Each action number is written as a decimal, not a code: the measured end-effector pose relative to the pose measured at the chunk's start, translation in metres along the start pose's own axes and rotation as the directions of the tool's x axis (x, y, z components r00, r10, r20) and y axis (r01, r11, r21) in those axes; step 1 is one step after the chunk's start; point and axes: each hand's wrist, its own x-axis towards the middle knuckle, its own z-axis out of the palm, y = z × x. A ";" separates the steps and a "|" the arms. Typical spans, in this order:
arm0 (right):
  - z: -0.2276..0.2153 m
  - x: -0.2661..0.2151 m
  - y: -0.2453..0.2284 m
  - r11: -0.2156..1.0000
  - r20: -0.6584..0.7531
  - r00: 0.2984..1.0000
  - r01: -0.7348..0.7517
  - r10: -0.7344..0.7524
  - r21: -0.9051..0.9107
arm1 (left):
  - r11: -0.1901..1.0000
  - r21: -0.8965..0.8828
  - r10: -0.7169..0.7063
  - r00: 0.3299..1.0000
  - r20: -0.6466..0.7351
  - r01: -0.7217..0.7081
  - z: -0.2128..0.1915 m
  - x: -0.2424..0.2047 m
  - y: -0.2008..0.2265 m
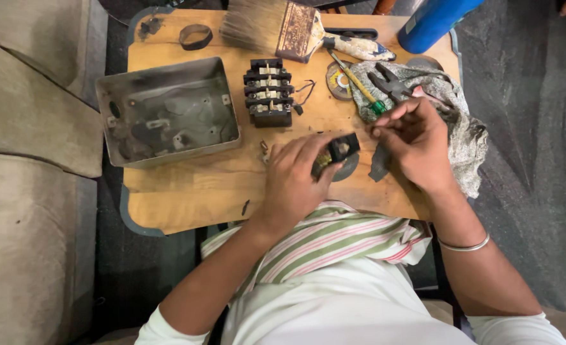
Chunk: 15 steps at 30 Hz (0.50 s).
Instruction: The person cleans a small circuit breaker by wiping the exterior and interior components with a cloth, using a screwdriver to hold parts in place, and clearing debris from the terminals.
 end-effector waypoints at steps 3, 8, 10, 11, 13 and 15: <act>-0.002 0.000 -0.002 0.993 -0.024 1.000 -0.004 0.007 0.119 | 0.994 0.101 0.037 0.998 -0.048 -0.033 0.013 0.009 -0.001; -0.001 0.000 0.000 0.994 -0.035 0.999 0.007 -0.003 0.108 | 0.948 0.318 -0.054 0.995 0.087 0.024 0.019 0.018 0.002; 0.001 -0.001 0.001 0.998 -0.034 0.999 -0.011 0.013 0.069 | 0.914 0.404 -0.101 0.985 0.137 0.037 0.017 0.020 0.003; 0.002 -0.001 0.002 0.997 -0.033 0.999 -0.009 0.012 0.070 | 0.907 0.418 -0.118 0.980 0.163 0.039 0.017 0.022 0.004; 0.005 -0.004 0.004 0.990 -0.060 0.998 -0.013 0.022 0.137 | 0.901 0.432 -0.133 0.973 0.188 0.040 0.013 0.025 0.005; 0.005 -0.004 0.005 0.988 -0.043 0.999 0.025 -0.019 0.152 | 0.923 0.383 -0.154 0.951 0.268 0.041 0.005 0.028 0.005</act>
